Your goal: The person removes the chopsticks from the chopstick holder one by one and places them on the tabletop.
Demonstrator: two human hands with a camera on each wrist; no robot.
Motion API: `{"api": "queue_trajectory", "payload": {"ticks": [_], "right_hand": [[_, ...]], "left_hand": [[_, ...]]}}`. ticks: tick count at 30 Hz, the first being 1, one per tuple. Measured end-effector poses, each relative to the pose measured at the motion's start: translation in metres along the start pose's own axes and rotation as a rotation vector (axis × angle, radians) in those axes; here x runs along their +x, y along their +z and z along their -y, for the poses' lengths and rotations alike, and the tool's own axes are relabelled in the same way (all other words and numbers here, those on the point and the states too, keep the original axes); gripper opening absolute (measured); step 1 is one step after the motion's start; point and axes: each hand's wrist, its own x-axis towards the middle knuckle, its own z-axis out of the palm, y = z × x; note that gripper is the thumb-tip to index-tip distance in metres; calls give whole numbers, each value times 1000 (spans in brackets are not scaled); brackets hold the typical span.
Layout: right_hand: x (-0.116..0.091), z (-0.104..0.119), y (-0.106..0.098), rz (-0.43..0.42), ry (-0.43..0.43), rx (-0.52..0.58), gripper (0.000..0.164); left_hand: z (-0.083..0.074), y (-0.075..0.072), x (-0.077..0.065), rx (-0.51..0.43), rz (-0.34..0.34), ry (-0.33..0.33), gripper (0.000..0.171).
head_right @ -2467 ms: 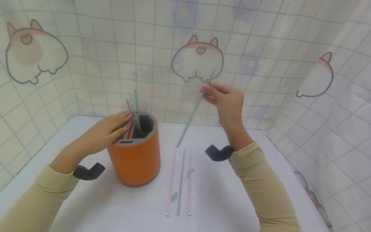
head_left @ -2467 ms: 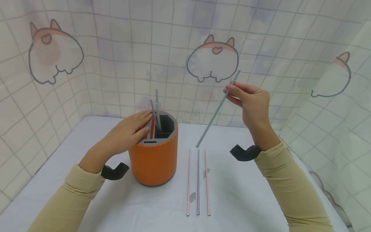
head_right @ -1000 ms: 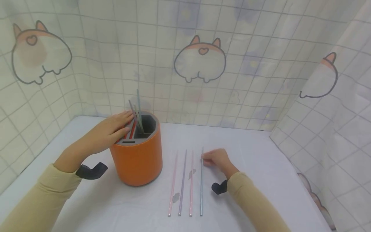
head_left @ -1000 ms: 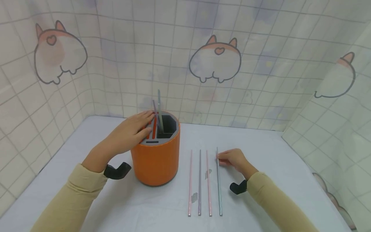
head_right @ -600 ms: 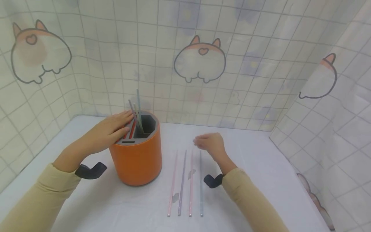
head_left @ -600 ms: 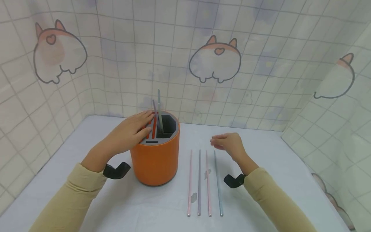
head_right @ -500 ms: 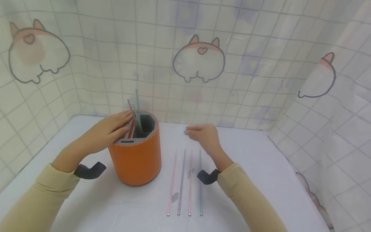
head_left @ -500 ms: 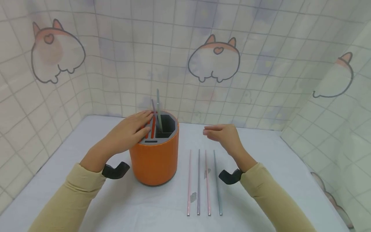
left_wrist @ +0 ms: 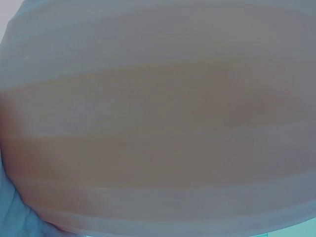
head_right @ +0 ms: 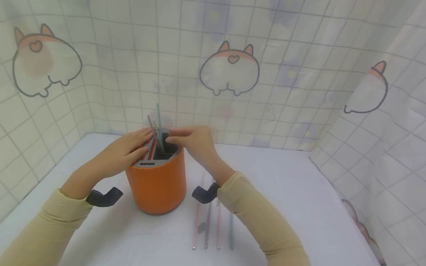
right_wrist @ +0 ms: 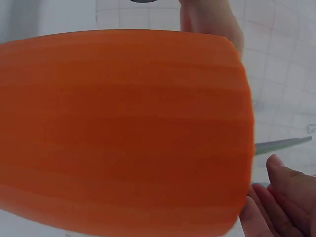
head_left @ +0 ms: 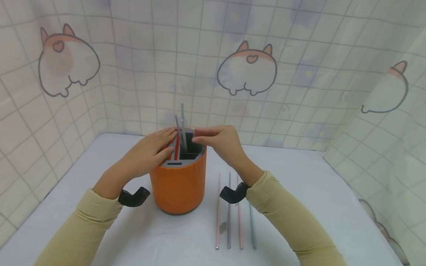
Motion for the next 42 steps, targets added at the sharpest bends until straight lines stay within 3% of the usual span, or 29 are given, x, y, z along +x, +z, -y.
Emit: {"api": "queue_trajectory", "payload": {"ticks": [9,15,19,28,33,38,42], "right_hand": [[3,6,26,-7,-51,-15,31],[5,11,25,-64,-46,-59,24],[3,25,10,-116,-75,22,22],[-14,83,-38,-210,-390,329,17],[-22,102,-63,-294,-480,410,12],[-27,102,-89,-347,-400,509,15],[-25,81,-107,-325,-277,508,17]], "left_hand": [[1,1,0,-4,8,-8,56],[2,3,2,-3,1,-2,56],[0,2,1,-2,-3,0,55],[-1,0,1,6,4,1,55],[1,2,2,14,16,-15,56],[3,2,2,13,22,-15,56],[4,2,0,12,18,-20,56]]}}
